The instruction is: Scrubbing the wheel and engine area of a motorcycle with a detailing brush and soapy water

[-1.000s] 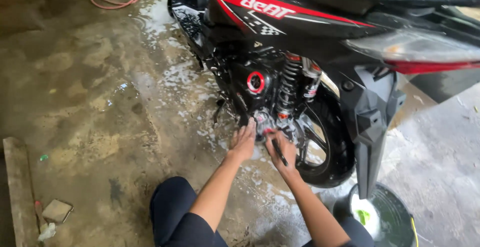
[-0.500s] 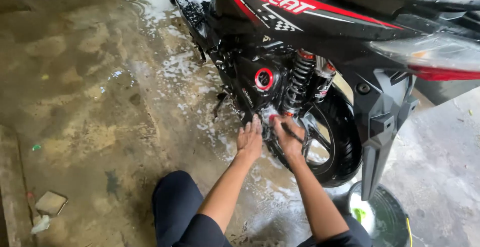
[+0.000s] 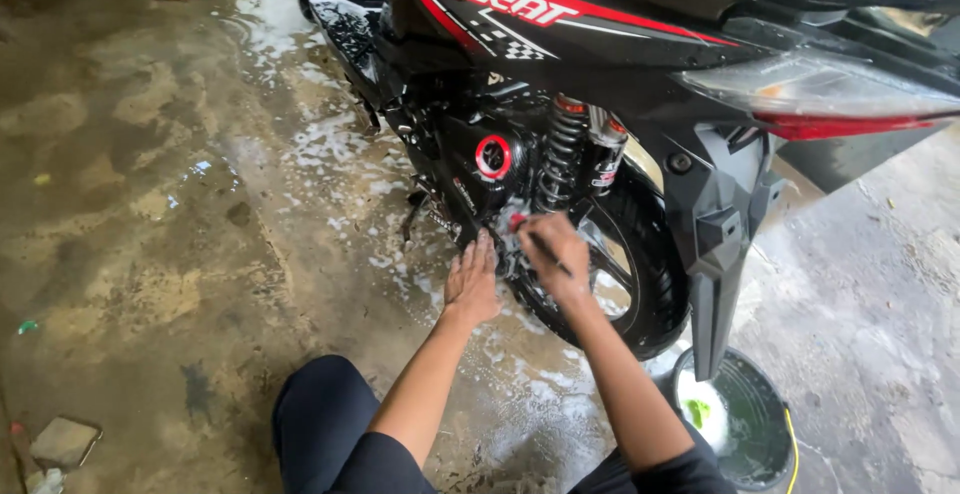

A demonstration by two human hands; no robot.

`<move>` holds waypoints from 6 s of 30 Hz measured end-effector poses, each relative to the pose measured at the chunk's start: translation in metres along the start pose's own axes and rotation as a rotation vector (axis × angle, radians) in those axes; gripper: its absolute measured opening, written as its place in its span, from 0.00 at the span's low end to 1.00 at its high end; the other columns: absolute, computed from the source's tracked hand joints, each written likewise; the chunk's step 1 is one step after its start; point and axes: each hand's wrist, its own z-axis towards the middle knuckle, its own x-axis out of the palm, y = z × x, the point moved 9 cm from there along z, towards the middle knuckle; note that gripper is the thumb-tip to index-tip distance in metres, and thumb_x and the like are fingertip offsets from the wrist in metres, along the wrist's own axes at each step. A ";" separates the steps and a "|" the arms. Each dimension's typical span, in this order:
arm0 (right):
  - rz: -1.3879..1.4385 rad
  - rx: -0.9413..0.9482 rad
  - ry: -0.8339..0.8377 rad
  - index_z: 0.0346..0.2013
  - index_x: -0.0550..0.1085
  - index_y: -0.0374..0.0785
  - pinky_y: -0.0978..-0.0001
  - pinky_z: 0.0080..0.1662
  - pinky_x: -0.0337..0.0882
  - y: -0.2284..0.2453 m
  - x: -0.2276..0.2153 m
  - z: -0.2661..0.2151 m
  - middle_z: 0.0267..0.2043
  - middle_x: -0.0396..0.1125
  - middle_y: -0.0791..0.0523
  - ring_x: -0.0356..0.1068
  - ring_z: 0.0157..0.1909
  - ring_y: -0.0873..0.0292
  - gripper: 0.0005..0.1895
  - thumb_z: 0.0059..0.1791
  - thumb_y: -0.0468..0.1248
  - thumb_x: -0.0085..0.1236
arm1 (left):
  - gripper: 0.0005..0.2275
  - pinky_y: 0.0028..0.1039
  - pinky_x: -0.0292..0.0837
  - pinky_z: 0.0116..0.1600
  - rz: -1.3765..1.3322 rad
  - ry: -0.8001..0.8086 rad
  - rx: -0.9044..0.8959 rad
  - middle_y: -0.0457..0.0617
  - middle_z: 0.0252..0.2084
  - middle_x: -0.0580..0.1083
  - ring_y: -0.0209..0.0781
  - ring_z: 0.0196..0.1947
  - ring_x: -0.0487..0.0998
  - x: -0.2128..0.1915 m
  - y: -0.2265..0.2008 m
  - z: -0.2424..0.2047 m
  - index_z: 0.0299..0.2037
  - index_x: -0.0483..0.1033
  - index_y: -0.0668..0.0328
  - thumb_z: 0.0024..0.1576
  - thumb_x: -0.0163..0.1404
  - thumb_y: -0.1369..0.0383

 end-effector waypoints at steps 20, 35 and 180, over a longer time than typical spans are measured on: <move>-0.137 0.020 -0.016 0.28 0.76 0.44 0.63 0.36 0.69 0.014 -0.012 0.021 0.29 0.66 0.54 0.70 0.32 0.49 0.07 0.46 0.42 0.63 | 0.38 0.47 0.67 0.57 -0.125 0.010 -0.053 0.42 0.74 0.34 0.61 0.58 0.66 0.022 0.017 0.024 0.70 0.38 0.57 0.50 0.49 0.71; -0.313 0.156 -0.003 0.27 0.76 0.48 0.59 0.34 0.70 -0.045 -0.004 -0.024 0.26 0.68 0.54 0.71 0.31 0.46 0.05 0.44 0.42 0.63 | 0.37 0.49 0.67 0.57 -0.138 0.045 -0.044 0.41 0.74 0.32 0.63 0.57 0.68 0.014 0.012 0.010 0.71 0.36 0.55 0.51 0.43 0.77; -0.294 0.252 0.173 0.26 0.72 0.50 0.56 0.36 0.70 -0.085 0.067 -0.146 0.28 0.67 0.56 0.71 0.34 0.47 0.01 0.43 0.39 0.55 | 0.30 0.50 0.64 0.58 -0.107 0.116 -0.048 0.34 0.74 0.30 0.64 0.56 0.68 0.025 0.027 0.025 0.71 0.33 0.45 0.58 0.28 0.76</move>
